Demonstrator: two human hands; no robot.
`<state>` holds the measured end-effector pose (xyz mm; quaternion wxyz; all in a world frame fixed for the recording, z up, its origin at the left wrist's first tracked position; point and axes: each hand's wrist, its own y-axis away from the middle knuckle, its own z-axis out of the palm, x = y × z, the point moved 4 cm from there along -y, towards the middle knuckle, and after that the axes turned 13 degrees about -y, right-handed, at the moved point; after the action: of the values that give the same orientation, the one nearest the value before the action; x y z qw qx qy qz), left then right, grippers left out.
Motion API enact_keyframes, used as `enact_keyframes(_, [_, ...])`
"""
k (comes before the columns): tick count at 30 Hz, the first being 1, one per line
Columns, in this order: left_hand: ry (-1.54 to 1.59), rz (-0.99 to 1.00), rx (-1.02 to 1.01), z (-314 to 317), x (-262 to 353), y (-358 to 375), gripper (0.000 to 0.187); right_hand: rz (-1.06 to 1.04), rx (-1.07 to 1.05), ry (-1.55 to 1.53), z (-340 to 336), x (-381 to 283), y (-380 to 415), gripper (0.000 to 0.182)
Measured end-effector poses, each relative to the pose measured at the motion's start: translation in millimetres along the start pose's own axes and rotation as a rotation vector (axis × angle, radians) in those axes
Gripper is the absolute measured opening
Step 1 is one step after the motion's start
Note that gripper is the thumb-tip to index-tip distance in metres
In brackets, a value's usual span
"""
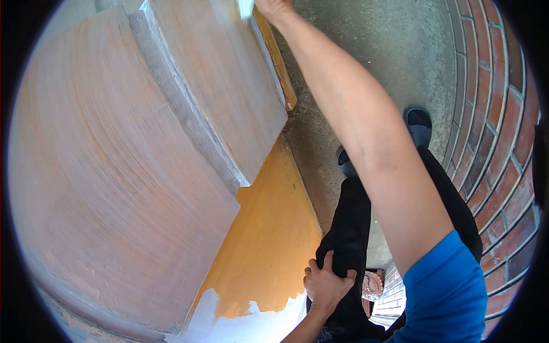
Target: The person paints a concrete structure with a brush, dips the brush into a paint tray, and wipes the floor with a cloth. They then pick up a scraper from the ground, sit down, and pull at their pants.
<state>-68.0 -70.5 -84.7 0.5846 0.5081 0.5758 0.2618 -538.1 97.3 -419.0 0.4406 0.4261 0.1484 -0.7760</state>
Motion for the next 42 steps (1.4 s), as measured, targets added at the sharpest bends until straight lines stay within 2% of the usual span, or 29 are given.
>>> enact_keyframes(1, [-0.003, -0.003, -0.002, -0.3, -2.1, 0.1, 0.075, -0.023, -0.083, 0.011, -1.3, -6.5, 0.1, 0.016])
enact_keyframes(4, [-0.006, 0.014, 0.002, 0.4, 0.6, -0.1, 0.075, -0.302, -0.126, 0.04, -5.4, -21.4, 27.4, 0.013])
enact_keyframes(6, [-0.015, 0.025, 0.003, 3.8, 2.1, 3.4, 0.076, -0.027, -0.057, 0.332, -23.2, -18.7, 75.1, 0.023])
enact_keyframes(7, [-0.023, 0.033, 0.012, 5.3, 2.7, 4.2, 0.075, 0.226, -0.123, 0.377, -29.1, -18.3, 102.9, 0.033])
enact_keyframes(8, [-0.03, 0.042, 0.021, 7.1, 3.7, 4.9, 0.075, 0.216, -0.251, 0.358, -38.6, -17.8, 130.7, 0.029])
enact_keyframes(9, [-0.037, 0.049, 0.027, 8.5, 5.5, 7.5, 0.075, 0.24, -0.238, 0.348, -51.2, -14.8, 162.0, 0.028])
enact_keyframes(11, [-0.047, 0.053, 0.015, 8.3, 6.9, 5.6, 0.075, 0.422, -0.244, 0.245, -76.9, -21.4, 220.5, 0.027])
enact_keyframes(13, [-0.049, 0.053, 0.006, 8.2, 6.8, 7.3, 0.074, 0.459, -0.389, 0.271, -97.4, -38.5, 255.4, 0.027])
enact_keyframes(16, [-0.041, 0.053, 0.011, 8.5, 6.2, 6.1, 0.074, 0.349, -0.274, 0.178, -104.9, -44.7, 227.5, 0.03])
enact_keyframes(17, [-0.039, 0.049, 0.011, 8.3, 6.6, 6.1, 0.075, 0.25, -0.21, 0.162, -94.5, -51.3, 195.9, 0.032])
enact_keyframes(18, [-0.039, 0.043, 0.012, 7.9, 6.0, 5.8, 0.075, 0.059, -0.186, 0.217, -86.4, -46.0, 159.8, 0.032])
enact_keyframes(21, [-0.036, 0.032, 0.009, 6.1, 4.3, 3.8, 0.075, 0.038, -0.026, 0.273, -46.7, -45.2, 66.0, 0.026])
enact_keyframes(23, [-0.025, 0.016, 0.004, 4.0, 4.5, 1.2, 0.074, -0.145, 0.04, 0.0, -24.9, -17.3, 19.4, 0.008])
enact_keyframes(26, [-0.025, 0.01, 0.003, 5.3, 2.4, 6.0, 0.074, -0.023, -0.025, 0.198, -20.3, -9.4, 58.4, 0.027])
enact_keyframes(28, [-0.016, 0.021, 0.007, 6.7, 8.6, 6.9, 0.074, 0.265, -0.025, 0.068, -31.3, -22.4, 126.1, 0.027])
enact_keyframes(30, [-0.035, 0.029, -0.005, 8.0, 9.4, 8.4, 0.075, 0.25, -0.124, 0.056, -46.2, -35.6, 201.5, 0.032])
enact_keyframes(31, [-0.038, 0.032, -0.003, 8.4, 11.5, 7.1, 0.075, 0.47, -0.095, 0.012, -55.0, -47.8, 236.2, 0.03])
enact_keyframes(32, [-0.046, 0.032, -0.005, 9.4, 12.4, 7.6, 0.076, 0.293, -0.184, 0.047, -66.4, -50.9, 262.8, 0.03])
enact_keyframes(33, [-0.054, 0.031, -0.011, 9.9, 12.8, 9.7, 0.076, 0.339, -0.171, 0.04, -77.2, -60.2, 270.4, 0.03])
enact_keyframes(35, [-0.055, 0.035, -0.008, 8.6, 13.4, 9.0, 0.076, 0.424, -0.151, 0.026, -91.0, -72.1, 272.1, 0.03])
enact_keyframes(36, [-0.056, 0.032, -0.011, 8.6, 12.7, 9.3, 0.076, 0.407, -0.102, 0.088, -89.9, -80.3, 247.4, 0.03])
enact_keyframes(37, [-0.058, 0.031, -0.01, 8.3, 12.7, 9.5, 0.076, 0.324, -0.036, 0.049, -84.7, -79.5, 215.4, 0.031])
enact_keyframes(38, [-0.059, 0.029, -0.009, 7.8, 13.3, 10.2, 0.075, 0.129, -0.029, 0.048, -76.1, -80.9, 177.9, 0.031])
enact_keyframes(42, [-0.057, 0.031, 0.01, 10.6, 11.4, 9.4, 0.075, -0.097, -0.006, 0.036, -28.6, -73.1, 63.3, 0.026])
